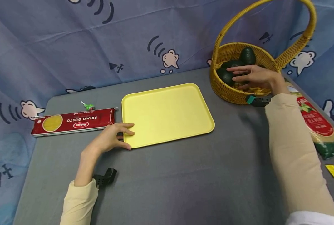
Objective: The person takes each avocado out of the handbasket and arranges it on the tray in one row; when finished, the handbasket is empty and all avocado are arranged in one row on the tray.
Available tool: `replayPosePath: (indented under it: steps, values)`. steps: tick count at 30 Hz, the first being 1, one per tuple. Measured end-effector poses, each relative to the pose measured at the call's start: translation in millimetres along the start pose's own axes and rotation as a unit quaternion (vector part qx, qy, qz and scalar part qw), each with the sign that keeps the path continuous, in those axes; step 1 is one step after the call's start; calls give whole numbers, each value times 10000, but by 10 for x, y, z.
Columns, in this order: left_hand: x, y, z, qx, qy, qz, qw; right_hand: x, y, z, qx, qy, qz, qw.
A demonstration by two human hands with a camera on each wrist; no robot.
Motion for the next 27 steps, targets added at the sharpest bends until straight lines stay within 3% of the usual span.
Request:
replayPosePath:
  steps: [13,27]
  values:
    - [36,5,-3,47,24,18,10000,102,19,161,178,303,63,9994]
    - [-2,41,1,82,1,12,10000,12,-60,70,421,435,59,9981]
Point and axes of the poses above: each hand's wrist, its own z-axis towards the middle knuckle, its own x-axis out of the palm, y = z × x, the point moved 1 cm from there along z, towards the middle knuckle, and after that the axes turned 8 degrees about -x, right-handed, at the moved point
